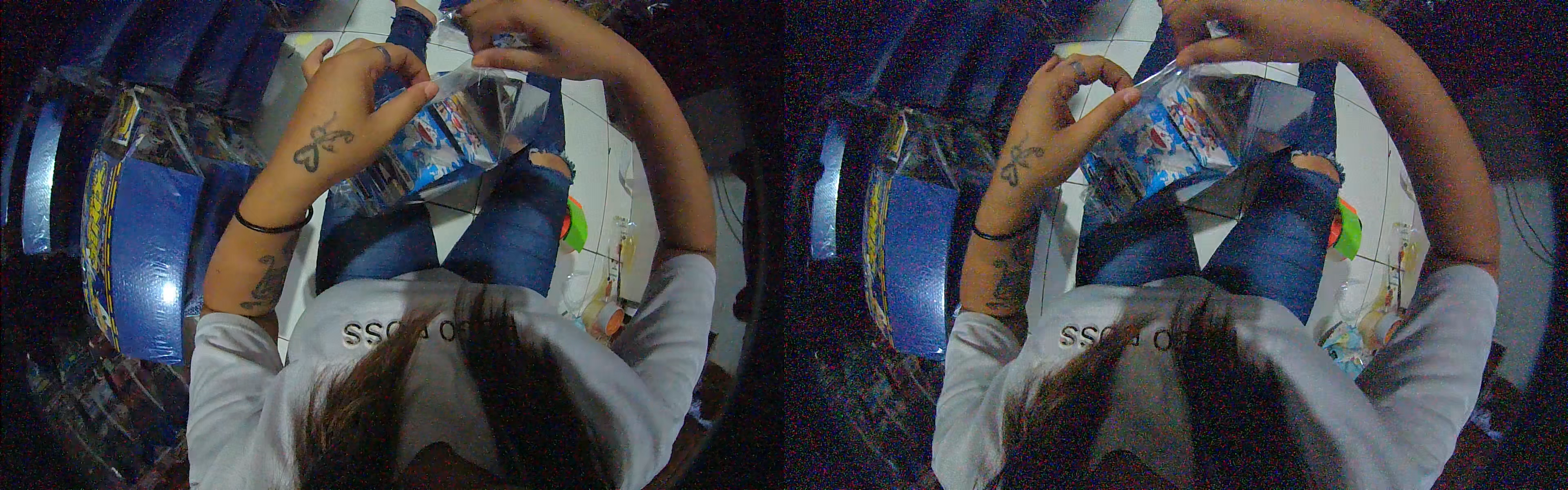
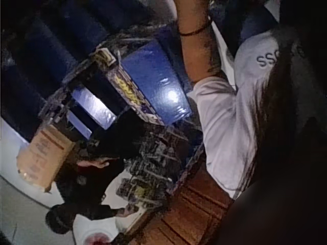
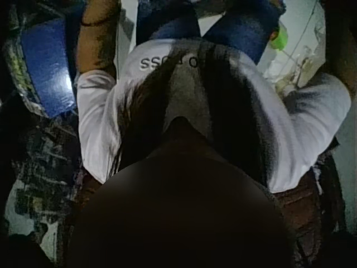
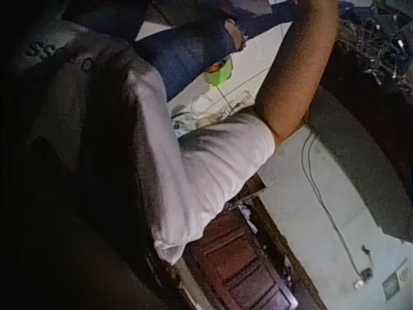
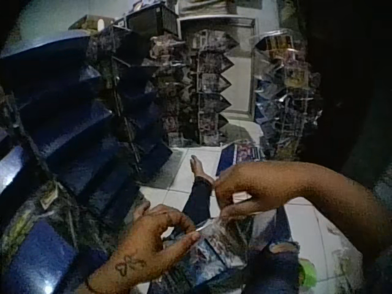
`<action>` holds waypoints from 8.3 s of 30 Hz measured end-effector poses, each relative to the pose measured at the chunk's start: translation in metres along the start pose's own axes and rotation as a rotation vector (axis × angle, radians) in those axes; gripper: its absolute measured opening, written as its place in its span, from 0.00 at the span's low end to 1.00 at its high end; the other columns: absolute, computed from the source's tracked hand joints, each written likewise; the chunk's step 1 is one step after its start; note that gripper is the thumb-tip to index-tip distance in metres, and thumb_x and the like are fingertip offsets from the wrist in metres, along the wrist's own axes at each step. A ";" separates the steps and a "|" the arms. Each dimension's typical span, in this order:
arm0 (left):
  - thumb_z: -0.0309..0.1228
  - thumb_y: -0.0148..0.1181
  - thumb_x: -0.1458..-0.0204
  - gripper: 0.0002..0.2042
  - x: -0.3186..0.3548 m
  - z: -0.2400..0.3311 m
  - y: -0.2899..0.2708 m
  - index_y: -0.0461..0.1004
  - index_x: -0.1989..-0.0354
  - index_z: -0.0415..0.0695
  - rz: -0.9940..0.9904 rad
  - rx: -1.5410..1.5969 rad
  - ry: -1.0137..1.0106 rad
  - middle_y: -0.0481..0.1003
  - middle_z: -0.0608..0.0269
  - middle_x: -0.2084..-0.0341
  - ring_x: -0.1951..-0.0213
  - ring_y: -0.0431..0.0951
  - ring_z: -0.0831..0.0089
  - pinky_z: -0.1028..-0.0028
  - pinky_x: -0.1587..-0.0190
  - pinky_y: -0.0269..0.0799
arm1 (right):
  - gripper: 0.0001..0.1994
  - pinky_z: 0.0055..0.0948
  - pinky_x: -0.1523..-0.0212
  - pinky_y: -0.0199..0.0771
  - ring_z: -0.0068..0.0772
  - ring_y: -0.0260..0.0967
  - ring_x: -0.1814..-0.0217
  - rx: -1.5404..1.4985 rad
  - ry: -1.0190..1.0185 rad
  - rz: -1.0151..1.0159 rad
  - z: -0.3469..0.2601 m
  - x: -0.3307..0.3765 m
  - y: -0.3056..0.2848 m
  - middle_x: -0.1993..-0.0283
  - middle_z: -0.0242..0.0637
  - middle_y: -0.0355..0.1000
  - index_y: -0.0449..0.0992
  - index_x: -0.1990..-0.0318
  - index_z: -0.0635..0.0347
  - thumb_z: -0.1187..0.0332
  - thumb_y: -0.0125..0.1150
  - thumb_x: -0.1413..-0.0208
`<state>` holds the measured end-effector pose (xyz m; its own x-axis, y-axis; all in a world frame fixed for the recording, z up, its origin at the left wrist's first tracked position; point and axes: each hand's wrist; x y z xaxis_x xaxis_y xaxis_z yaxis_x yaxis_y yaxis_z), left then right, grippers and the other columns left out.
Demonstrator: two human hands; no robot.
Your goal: The person sits on the floor and wraps wooden toy cars in clear plastic bags. They place each toy into a bag, seal it with a tape dispenser, and then place the wrapped toy into a blue cardboard box. The process is repeated for multiple toys.
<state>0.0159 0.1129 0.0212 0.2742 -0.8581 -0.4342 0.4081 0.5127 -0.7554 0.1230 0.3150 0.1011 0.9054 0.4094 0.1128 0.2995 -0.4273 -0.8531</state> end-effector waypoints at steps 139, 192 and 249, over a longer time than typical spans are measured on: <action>0.35 0.61 0.52 0.06 0.017 0.007 0.033 0.77 0.70 0.47 0.057 -0.190 0.135 0.76 0.68 0.72 0.60 0.73 0.69 0.51 0.44 0.46 | 0.06 0.42 0.50 0.63 0.37 0.65 0.54 0.664 -0.333 0.290 0.038 0.018 0.073 0.63 0.35 0.69 0.73 0.66 0.60 0.68 0.57 0.49; 0.31 0.64 0.55 0.05 0.028 0.002 0.052 0.76 0.71 0.48 0.120 -0.225 0.155 0.74 0.71 0.73 0.60 0.72 0.71 0.54 0.47 0.46 | 0.05 0.40 0.51 0.61 0.36 0.63 0.54 0.771 -0.069 0.123 0.019 0.042 0.026 0.60 0.34 0.67 0.72 0.65 0.53 0.65 0.56 0.47; 0.31 0.66 0.60 0.08 0.076 -0.006 0.045 0.77 0.69 0.54 0.213 -0.279 0.152 0.74 0.74 0.69 0.54 0.72 0.70 0.52 0.46 0.46 | 0.12 0.43 0.43 0.57 0.38 0.63 0.45 0.602 -0.023 0.361 0.041 0.039 0.098 0.57 0.30 0.71 0.75 0.63 0.52 0.67 0.65 0.58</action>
<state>0.0502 0.0706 -0.0485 0.1864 -0.7385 -0.6480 0.0976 0.6702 -0.7357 0.1751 0.3226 0.0010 0.9083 0.3452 -0.2361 -0.2437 -0.0218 -0.9696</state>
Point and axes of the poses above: each hand's wrist, its own x-axis away from the middle knuckle, its own y-axis out of the palm, z = x × y
